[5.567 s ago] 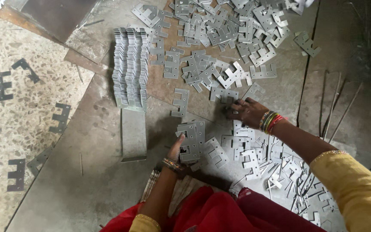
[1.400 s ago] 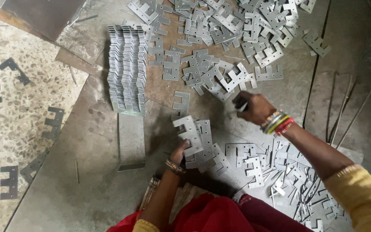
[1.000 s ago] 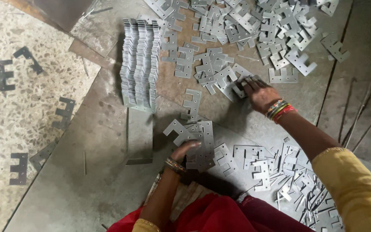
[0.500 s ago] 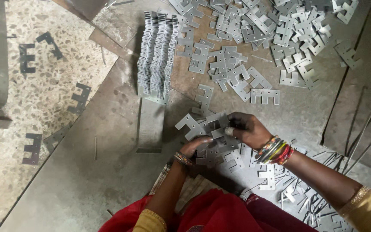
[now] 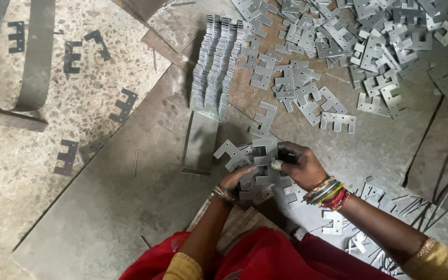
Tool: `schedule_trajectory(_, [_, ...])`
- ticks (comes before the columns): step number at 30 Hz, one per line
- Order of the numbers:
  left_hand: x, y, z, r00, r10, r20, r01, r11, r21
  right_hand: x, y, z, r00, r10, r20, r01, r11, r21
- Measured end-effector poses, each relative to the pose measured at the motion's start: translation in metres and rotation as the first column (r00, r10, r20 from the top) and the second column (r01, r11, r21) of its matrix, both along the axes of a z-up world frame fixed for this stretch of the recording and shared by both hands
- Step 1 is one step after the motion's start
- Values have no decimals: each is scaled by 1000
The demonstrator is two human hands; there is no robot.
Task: The person sits on the floor and repeatedly picks up small metal brackets from a scattered pile, aligns them, and places them into a neat stack. The hands move continuously between the loose pile and the growing stack, handling the brackets one by one or in small groups.
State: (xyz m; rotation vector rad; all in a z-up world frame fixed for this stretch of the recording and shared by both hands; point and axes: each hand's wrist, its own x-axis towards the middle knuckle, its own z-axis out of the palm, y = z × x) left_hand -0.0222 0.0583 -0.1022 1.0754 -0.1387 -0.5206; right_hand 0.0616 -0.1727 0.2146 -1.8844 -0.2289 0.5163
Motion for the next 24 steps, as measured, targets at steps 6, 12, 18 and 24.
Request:
schedule_trajectory(6, [-12,5,58,841,43,-540,-81,996,-48,-22,21,8,993,18,114,1,986,-166])
schedule_trajectory(12, [-6,7,130,885,95,-455,-143,987,-73,-32,18,-25,972,51,228,-22,992,-128])
schedule_trajectory(18, [34,12,184,981,183,-68,-113,817,566,-74,28,-102,997,72,-36,-61,964,257])
schedule_trajectory(24, [81,0,220,991,-130,-44,87,349,933,-60,36,-142,988,154,14,-150,973,-173])
